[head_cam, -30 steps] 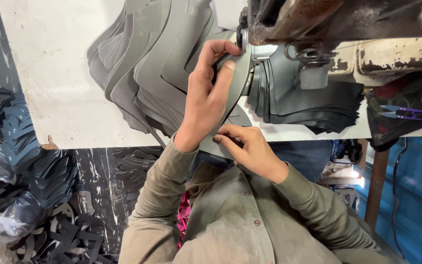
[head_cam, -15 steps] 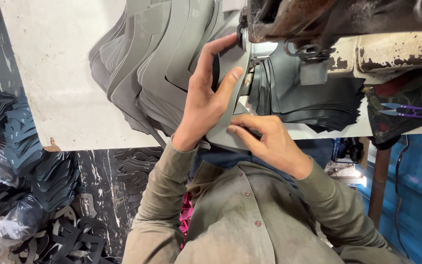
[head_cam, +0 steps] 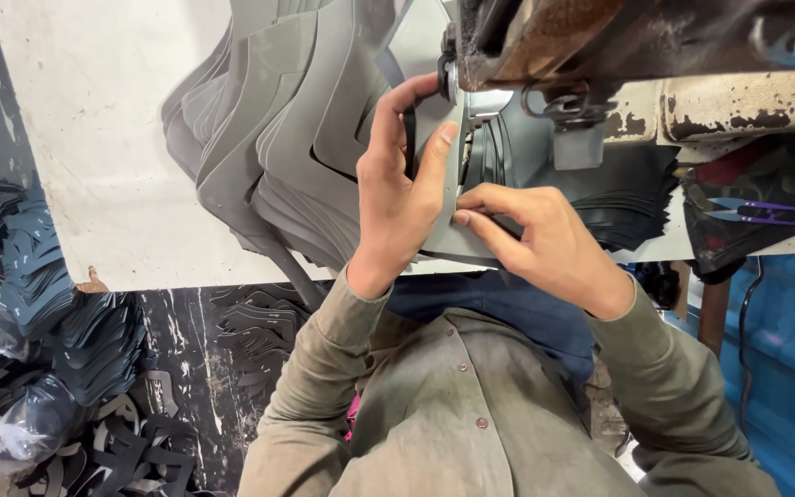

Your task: Sewing together leather shoe upper components using an industrial sewing machine.

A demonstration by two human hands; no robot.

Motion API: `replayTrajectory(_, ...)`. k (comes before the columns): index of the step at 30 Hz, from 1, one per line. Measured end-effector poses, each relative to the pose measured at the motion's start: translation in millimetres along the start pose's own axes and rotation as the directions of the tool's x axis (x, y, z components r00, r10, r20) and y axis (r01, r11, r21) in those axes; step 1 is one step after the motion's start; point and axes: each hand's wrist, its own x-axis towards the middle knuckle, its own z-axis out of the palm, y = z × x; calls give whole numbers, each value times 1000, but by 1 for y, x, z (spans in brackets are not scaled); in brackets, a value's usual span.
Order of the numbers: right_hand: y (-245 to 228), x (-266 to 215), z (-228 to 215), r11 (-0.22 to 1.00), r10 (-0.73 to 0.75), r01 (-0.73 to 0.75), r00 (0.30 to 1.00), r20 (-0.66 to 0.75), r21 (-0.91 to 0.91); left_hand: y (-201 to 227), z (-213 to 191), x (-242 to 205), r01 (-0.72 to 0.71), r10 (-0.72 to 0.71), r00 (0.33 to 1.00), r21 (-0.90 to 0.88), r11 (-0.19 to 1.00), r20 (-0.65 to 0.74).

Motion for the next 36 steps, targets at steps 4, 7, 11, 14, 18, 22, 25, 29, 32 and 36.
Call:
replayTrajectory(4, 3, 4, -9, 981, -166, 162, 986, -24, -106, 4, 3, -1, 20, -21, 999, -31, 999, -29)
replayTrajectory(7, -2, 6, -14, 976, -171, 165, 985, -25, -145, 8, 3, -13, 27, -17, 998, 148, 989, -66)
replayTrajectory(11, -3, 10, -17, 987, -100, 85, 989, -109, -135, 19, 6, -35, 84, -84, 996, 10, 996, -36)
replayTrajectory(14, -1, 16, -23, 972, -190, 168, 973, -128, -161, 19, 9, -44, 237, -240, 971, -168, 957, 0)
replayTrajectory(18, -7, 16, -42, 941, -191, 160, 978, -79, -298, 8, 15, -43, 171, -184, 981, -181, 968, -57)
replayTrajectory(22, -6, 17, -52, 922, -352, 315, 924, -148, -227, 6, 17, -30, 171, -183, 981, -166, 971, -61)
replayTrajectory(25, -9, 20, -57, 899, -349, 281, 923, -163, -336, 8, 20, -19, 153, -169, 981, -150, 977, -99)
replayTrajectory(29, -6, 22, -59, 935, -318, 280, 934, -164, -217, 4, 18, -8, 74, -85, 990, -99, 992, -113)
replayTrajectory(32, -3, 21, -49, 919, -356, 306, 914, -192, -247, 9, 14, 6, -18, 21, 995, 25, 1000, -101)
replayTrajectory(36, 9, 22, -19, 947, -186, 249, 939, -289, 202, 6, 12, 13, -49, 37, 994, -116, 992, -105)
